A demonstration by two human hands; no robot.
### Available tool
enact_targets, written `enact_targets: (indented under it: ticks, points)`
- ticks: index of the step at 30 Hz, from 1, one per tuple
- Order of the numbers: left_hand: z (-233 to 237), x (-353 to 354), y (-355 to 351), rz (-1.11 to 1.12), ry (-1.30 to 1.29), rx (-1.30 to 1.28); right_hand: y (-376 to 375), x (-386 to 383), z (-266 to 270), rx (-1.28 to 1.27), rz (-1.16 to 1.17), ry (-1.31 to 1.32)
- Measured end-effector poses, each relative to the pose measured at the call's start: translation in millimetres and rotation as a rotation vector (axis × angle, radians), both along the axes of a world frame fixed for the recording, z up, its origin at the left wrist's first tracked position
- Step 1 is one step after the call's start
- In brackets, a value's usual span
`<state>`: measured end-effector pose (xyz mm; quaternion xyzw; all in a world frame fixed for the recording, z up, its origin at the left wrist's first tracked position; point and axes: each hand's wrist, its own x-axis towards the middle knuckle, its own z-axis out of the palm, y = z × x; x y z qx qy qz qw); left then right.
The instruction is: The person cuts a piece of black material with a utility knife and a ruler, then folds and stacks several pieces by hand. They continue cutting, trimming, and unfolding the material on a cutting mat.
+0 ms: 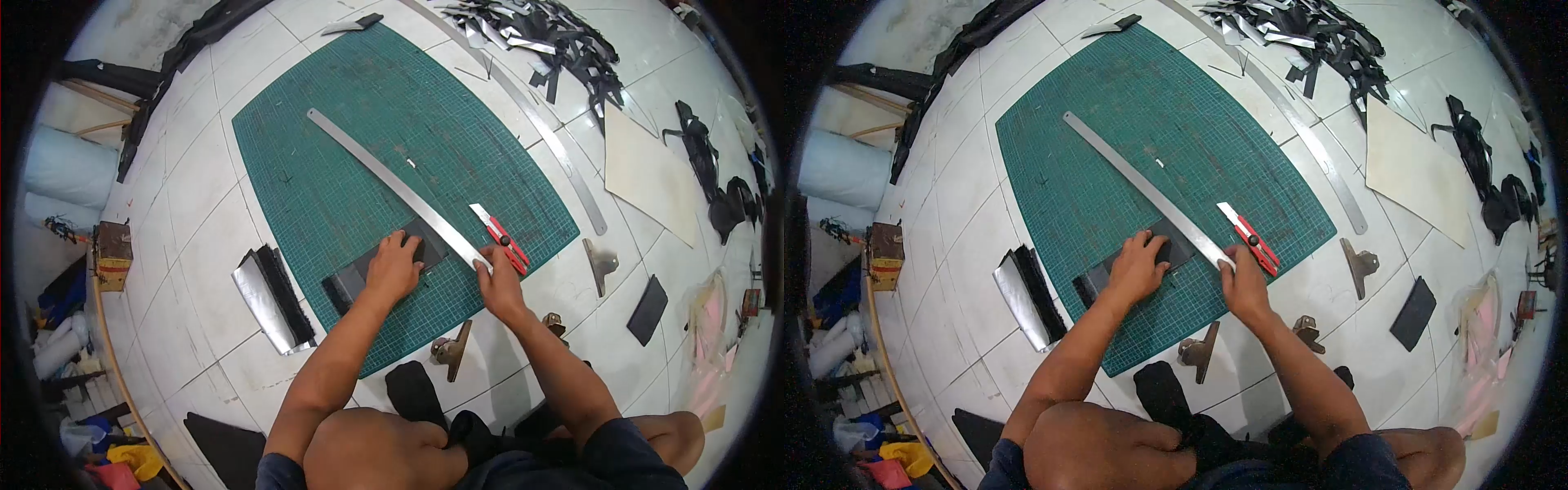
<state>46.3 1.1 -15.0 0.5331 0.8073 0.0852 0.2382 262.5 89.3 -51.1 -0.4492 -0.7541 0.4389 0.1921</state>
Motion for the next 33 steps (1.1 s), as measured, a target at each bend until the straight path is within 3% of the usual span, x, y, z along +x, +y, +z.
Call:
enact_targets:
  ticks: [2, 7, 11, 14, 33]
  points:
    - [-0.5, 1.4, 1.4, 0.016, -0.004, 0.029, -17.1, -0.7, -2.5, 0.04, 0.027, 0.07]
    - [1.9, 3.3, 5.3, 0.039, -0.009, 0.014, -51.8, -11.2, 13.1, 0.066, 0.161, -0.179]
    - [-3.2, 3.2, 3.4, 0.002, 0.041, 0.022, -60.0, -10.0, 15.4, 0.217, 0.138, -0.261]
    - [-16.3, 1.4, 0.3, -0.037, 0.104, 0.103, -58.1, -6.4, 21.3, 0.167, 0.159, -0.313]
    - [-6.2, 8.6, 6.9, -0.05, 0.171, 0.006, -61.1, 8.5, 5.8, 0.166, 0.171, -0.222]
